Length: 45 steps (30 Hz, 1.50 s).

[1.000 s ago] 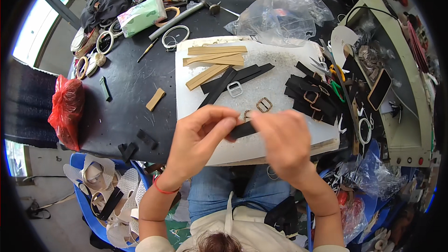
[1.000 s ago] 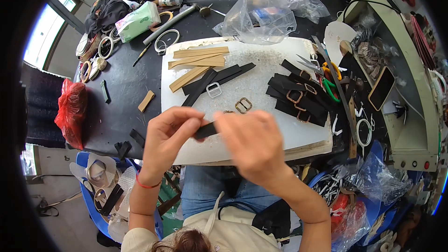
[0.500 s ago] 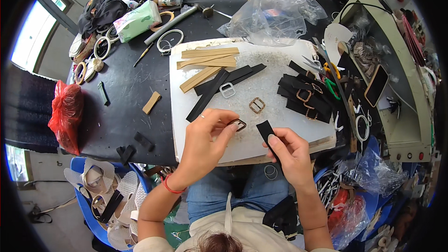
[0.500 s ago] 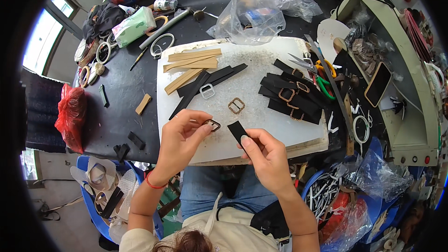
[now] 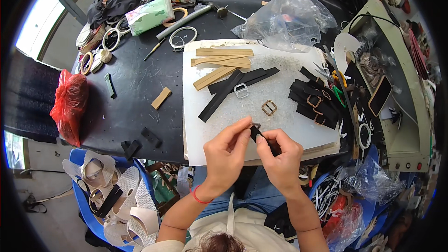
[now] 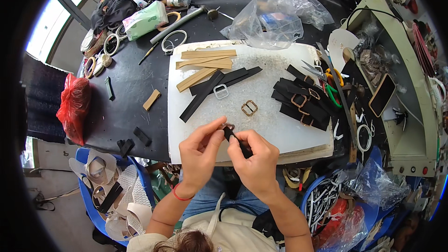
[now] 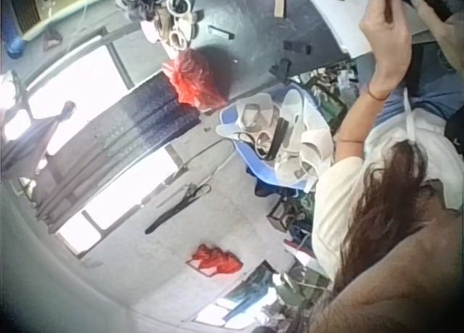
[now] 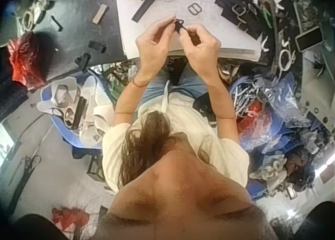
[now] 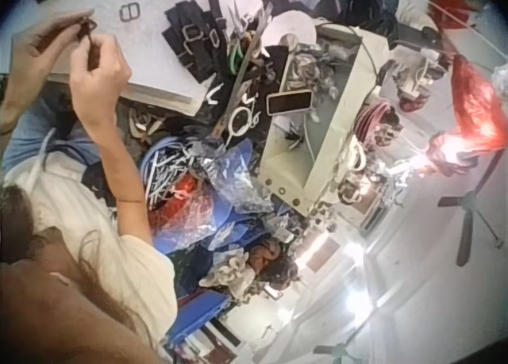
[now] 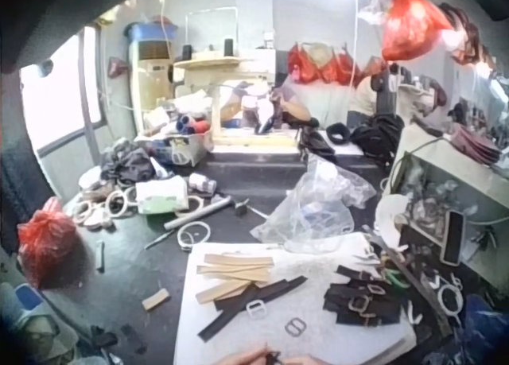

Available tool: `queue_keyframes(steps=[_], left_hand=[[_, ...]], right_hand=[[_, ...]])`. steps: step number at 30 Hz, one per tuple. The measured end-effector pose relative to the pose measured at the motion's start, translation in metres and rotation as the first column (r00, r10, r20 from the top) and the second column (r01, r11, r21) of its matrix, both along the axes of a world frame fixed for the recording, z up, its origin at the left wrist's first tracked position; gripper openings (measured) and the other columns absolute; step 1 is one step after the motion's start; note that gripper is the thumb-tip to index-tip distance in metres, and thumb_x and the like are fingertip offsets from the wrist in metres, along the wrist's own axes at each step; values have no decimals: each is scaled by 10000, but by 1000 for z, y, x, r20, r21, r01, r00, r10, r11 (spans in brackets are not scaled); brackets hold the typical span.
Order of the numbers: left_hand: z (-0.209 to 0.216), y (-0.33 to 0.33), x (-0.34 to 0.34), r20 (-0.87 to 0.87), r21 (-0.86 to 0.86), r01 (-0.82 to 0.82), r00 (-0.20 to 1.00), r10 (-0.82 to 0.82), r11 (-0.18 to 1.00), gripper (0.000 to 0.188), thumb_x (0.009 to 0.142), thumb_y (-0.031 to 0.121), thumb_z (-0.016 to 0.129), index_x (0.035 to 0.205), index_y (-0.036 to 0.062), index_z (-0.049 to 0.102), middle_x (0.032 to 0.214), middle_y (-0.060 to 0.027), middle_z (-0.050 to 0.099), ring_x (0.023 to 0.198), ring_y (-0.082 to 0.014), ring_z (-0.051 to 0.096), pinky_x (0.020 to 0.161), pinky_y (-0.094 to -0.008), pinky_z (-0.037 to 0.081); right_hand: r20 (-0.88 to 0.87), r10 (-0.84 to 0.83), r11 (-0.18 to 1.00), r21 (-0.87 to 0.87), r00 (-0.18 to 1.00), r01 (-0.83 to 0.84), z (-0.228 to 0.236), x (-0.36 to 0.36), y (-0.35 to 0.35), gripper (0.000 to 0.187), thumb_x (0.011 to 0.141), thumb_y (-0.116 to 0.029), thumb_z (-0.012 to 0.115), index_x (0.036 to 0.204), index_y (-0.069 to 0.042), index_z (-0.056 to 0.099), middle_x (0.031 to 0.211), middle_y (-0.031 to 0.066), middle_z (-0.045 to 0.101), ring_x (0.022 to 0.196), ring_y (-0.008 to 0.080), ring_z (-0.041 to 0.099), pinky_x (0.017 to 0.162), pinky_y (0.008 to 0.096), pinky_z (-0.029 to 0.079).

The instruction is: The person assembles black fabric straps by inserting them through metal buckles. They repeatedly pick up a strap and a buckle, thread the strap through the buckle, and place the finished unit on a white foam board. The person also uses a white marker to draw lines on the straps.

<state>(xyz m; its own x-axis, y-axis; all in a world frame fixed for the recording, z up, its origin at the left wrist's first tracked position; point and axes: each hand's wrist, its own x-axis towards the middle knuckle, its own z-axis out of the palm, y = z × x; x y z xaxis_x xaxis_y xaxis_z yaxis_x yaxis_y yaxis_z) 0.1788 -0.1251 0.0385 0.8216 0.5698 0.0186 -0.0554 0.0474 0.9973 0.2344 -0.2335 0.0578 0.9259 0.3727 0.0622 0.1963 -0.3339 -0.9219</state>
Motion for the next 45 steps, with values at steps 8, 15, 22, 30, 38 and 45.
queue_keyframes(steps=[8,15,22,30,38,45], left_hand=[[-4,21,-6,69,-205,261,965,-252,943,250,897,5,580,1144,-11,620,1097,-129,645,959,-155,636,827,-270,521],[12,34,-16,29,-375,375,919,-394,848,274,886,41,623,1149,-29,596,1053,-91,634,960,-135,625,830,-250,511],[8,29,-14,40,-370,384,916,-398,846,268,880,39,629,1132,-39,578,1038,-91,631,956,-128,615,836,-251,513],[9,31,-14,-23,-385,375,910,-415,843,269,868,12,635,1119,-56,568,1074,-127,622,924,-128,625,810,-238,528],[4,10,-18,34,-435,157,987,-159,886,261,851,-17,639,1098,-74,573,1033,-148,634,928,-192,647,859,-302,545],[2,-11,-17,112,-329,-20,992,60,944,238,842,-40,642,1070,-70,581,1004,-126,648,897,-152,629,808,-253,509]], right_hand=[[8,90,996,-6,996,-90,5,10,-2,91,802,-35,673,825,14,599,684,11,611,628,30,520,573,199,419],[-62,284,958,-7,957,-285,19,24,-24,193,785,-50,705,897,7,558,785,67,644,708,116,601,681,269,490],[-56,357,933,-21,933,-358,20,23,-23,161,790,-40,689,892,5,572,787,91,655,730,154,639,691,274,496],[-9,315,942,-117,949,-314,22,27,-30,184,757,-90,718,895,-36,609,803,84,674,754,220,641,759,310,441],[-19,151,987,60,988,-150,15,24,-28,299,761,-77,727,1030,-43,600,846,40,624,761,148,583,753,266,430],[-488,283,674,714,826,191,-5,5,-25,212,873,-65,638,1070,-6,588,799,10,567,693,78,491,653,234,402]])
